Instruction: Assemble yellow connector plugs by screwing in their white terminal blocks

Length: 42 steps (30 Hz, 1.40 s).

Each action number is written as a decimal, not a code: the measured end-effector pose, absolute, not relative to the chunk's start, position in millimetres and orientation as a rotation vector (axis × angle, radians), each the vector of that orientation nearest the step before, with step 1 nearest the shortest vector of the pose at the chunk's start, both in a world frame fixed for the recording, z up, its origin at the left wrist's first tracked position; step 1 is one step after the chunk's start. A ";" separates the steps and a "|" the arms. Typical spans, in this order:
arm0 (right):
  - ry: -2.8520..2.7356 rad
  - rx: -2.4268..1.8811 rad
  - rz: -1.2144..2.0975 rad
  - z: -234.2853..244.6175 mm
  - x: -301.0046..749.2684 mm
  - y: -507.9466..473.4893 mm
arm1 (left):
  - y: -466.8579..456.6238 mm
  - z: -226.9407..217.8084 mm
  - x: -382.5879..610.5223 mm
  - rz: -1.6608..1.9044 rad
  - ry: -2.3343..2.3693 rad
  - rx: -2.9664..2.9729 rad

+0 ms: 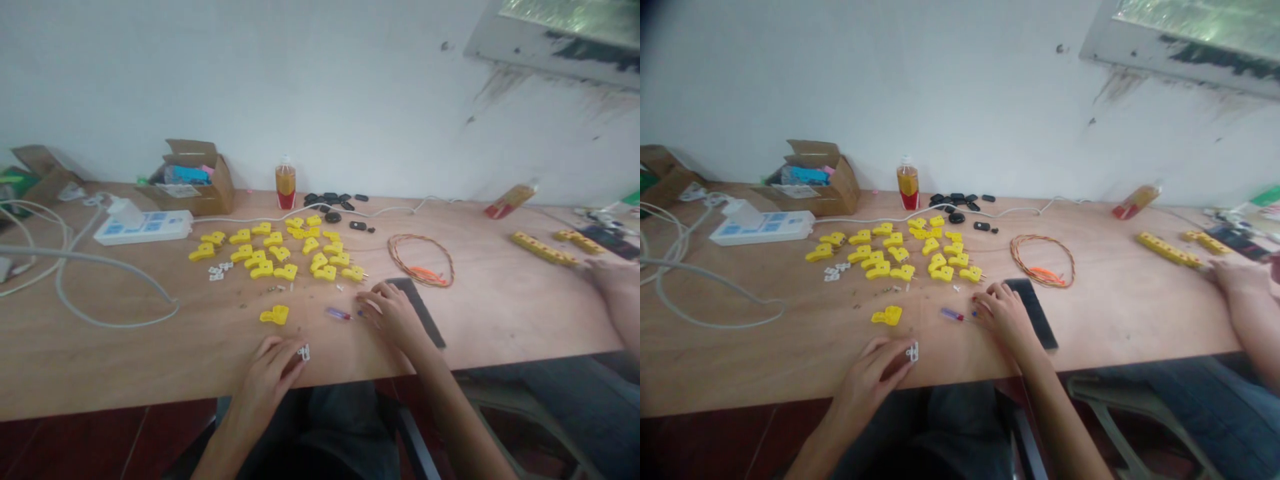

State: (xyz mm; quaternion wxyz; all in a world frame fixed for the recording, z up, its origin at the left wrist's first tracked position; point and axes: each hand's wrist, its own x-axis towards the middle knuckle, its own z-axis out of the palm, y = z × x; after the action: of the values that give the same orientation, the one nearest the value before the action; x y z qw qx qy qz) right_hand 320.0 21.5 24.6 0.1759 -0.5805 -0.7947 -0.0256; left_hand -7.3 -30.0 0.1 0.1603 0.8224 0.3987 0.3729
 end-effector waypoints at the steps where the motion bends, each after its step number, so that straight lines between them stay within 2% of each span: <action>1: -2.250 -1.640 -0.070 21.3 318.2 22.9 | -30.8 -0.4 -7.8 1.066 1.150 2.350; 7: -2.157 -1.535 -0.002 19.5 316.8 27.7 | -15.0 6.9 -50.7 1.108 1.427 2.288; 11: -2.053 -1.440 0.112 24.4 304.0 11.8 | 22.6 28.9 -84.8 0.943 1.695 2.139; 20: -2.021 -1.258 0.413 6.2 246.9 -30.9 | 90.1 49.8 -44.3 0.750 1.494 2.195; 28: -1.909 -1.260 0.522 8.2 250.7 -28.8 | 60.9 42.5 -111.1 0.805 1.741 2.069; 35: -1.873 -1.274 0.558 9.2 250.2 -29.1 | 49.6 25.5 -93.8 0.754 1.693 2.107; 42: -1.914 -1.257 0.546 8.3 249.5 -28.5 | 64.8 32.6 -63.5 0.762 1.592 2.185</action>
State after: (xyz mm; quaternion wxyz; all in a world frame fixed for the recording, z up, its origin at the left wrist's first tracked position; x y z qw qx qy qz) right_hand 249.5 -28.5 8.3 0.3836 -0.4933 -0.7508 0.2140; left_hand -63.5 64.8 32.6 0.1655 0.7671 0.5591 0.2676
